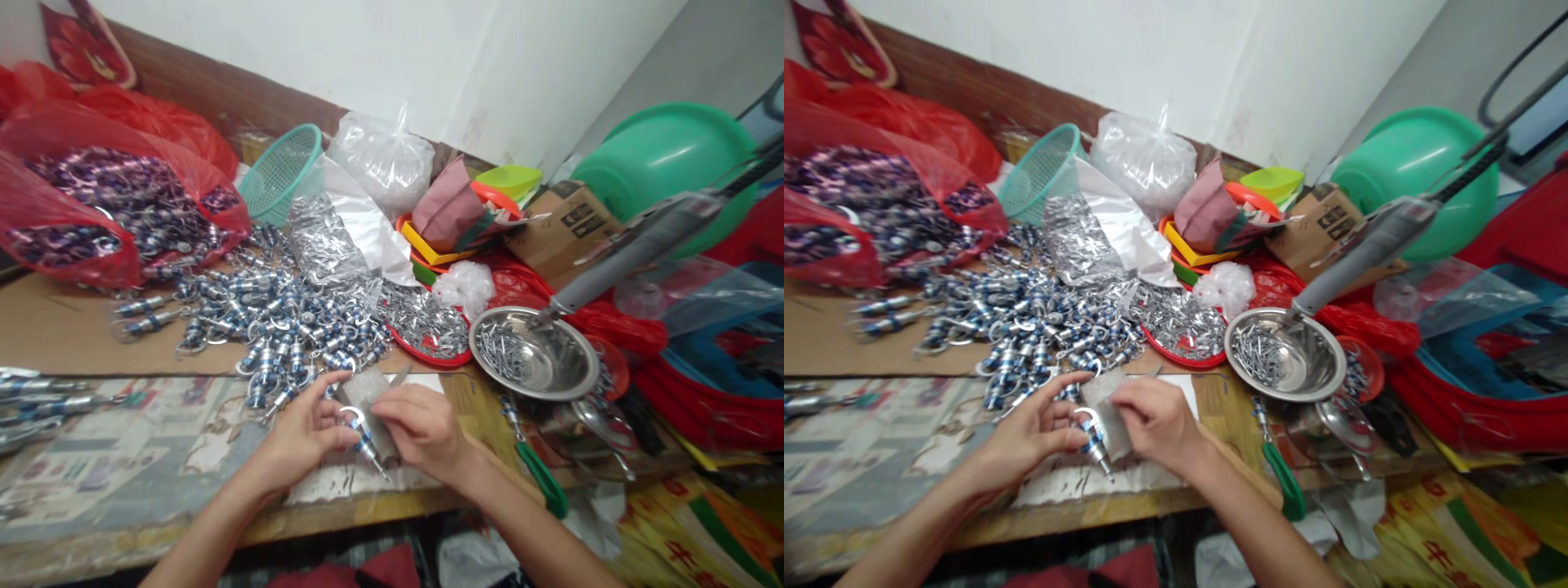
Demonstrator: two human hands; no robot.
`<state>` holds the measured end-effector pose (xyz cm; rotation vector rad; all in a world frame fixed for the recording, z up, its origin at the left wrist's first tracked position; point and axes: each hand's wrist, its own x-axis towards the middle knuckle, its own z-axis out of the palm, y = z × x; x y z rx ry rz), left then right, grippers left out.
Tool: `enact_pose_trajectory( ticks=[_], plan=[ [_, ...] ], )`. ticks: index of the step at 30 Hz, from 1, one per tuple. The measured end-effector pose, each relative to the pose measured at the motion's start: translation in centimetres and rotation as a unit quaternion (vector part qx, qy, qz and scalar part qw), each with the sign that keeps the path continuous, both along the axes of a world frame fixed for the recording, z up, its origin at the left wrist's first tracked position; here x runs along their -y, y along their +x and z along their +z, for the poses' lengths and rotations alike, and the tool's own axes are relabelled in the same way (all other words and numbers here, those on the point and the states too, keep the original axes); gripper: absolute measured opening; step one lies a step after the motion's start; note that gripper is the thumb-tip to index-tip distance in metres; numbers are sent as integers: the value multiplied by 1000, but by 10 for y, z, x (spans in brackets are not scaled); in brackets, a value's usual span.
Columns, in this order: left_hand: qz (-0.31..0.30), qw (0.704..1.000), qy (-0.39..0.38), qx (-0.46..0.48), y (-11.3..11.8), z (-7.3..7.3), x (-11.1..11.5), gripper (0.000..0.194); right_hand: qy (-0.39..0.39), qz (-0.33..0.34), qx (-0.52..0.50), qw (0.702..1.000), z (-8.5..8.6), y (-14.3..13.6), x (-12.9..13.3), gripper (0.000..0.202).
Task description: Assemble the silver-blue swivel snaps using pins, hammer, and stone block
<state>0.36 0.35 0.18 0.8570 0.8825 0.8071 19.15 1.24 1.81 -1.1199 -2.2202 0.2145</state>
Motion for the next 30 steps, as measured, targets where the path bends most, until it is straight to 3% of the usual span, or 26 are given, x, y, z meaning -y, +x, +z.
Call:
enact_pose_trajectory(
  ticks=[2,4,11,16,20,22,25,27,30],
  plan=[
    [0,1000,2,5,0,0,0,72,69,80,-11,994,-3,-10,16,19],
    [-2,1000,6,8,1,1,0,72,92,94,23,991,-4,-15,25,20],
    [20,1000,3,-23,2,5,1,68,58,-15,74,995,-5,-26,51,29],
    [7,1000,4,-20,1,3,0,66,34,-73,11,997,-14,-29,57,32],
    [7,1000,3,-22,1,2,0,67,4,-62,-55,997,-17,-10,51,37],
    [16,999,0,-31,2,2,1,69,-7,-118,-65,991,-17,8,45,34],
    [25,999,5,-44,2,4,1,70,-77,-224,51,970,-21,37,36,28],
    [24,999,8,-45,2,5,1,69,-154,-228,133,952,-26,51,33,24],
    [22,999,1,-43,2,7,1,70,-194,-221,127,947,-24,58,37,16]
  ],
)
